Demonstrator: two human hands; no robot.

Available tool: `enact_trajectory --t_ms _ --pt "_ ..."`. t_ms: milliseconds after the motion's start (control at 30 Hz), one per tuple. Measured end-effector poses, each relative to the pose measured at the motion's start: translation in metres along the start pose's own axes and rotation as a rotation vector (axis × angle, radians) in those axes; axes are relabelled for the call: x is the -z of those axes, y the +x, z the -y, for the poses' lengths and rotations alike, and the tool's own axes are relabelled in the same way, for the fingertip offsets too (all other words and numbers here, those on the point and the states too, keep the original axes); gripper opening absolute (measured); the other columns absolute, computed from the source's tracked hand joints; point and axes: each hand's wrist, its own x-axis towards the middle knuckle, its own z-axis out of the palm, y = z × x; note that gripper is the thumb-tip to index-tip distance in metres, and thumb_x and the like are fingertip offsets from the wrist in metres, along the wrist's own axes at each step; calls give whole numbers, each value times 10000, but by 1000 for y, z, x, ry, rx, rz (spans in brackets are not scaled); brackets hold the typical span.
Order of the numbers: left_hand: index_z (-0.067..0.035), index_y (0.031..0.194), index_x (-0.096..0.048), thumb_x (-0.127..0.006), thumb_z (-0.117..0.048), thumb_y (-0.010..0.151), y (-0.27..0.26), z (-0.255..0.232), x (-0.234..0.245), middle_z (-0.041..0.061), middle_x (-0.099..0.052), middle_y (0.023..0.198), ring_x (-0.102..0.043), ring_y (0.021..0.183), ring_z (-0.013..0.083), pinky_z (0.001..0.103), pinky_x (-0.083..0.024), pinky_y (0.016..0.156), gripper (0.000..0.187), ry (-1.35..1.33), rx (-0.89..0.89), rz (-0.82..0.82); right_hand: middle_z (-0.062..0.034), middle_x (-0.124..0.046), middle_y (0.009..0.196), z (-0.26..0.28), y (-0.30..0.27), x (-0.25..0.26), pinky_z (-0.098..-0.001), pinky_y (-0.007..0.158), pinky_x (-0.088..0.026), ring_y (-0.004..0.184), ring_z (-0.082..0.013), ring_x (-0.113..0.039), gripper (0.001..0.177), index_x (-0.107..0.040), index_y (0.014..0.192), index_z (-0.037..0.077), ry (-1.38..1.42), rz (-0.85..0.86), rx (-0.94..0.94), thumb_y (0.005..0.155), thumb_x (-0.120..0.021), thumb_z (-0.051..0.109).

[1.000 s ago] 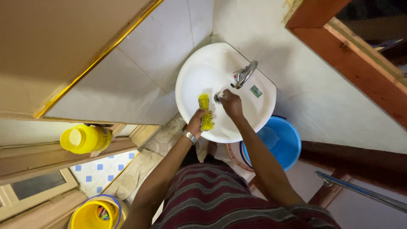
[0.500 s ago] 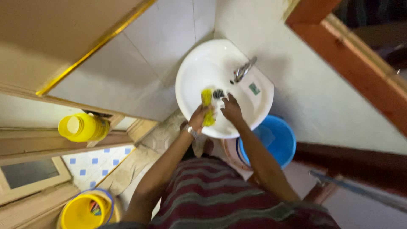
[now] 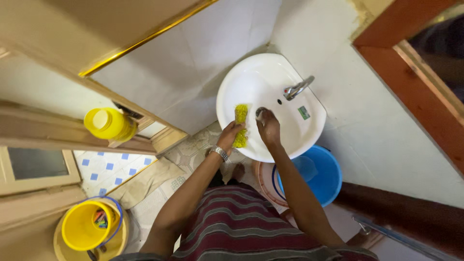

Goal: The person scrubs a white bathroom sink with a yellow brush, rinses it, then opens a yellow container and uses a small yellow cup to scoop and apply a white cleaning powder. They scrub the sink again with the brush and rinse the sink and brush under running water.

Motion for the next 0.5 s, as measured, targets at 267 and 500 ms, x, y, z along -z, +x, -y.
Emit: enact_trajectory --t_ms 267,500 --pt "-10 1136 -556 -532 -227 897 -26 -3 60 139 -684 909 -640 746 181 305 -522 636 324 -71 -107 -4 -165 -568 1202 63 -2 -7 -393 865 -523 1033 -345 -608 423 -573 1169 25 230 -211 156 777 -712 105" --pt "-39 1203 -485 -733 -297 770 -126 -78 105 137 -650 1028 -641 824 200 306 -536 702 562 530 -154 -239 -94 -643 1106 183 2 -11 -296 793 -514 930 -169 -622 275 -542 1178 4 1060 25 -197 913 -524 75"
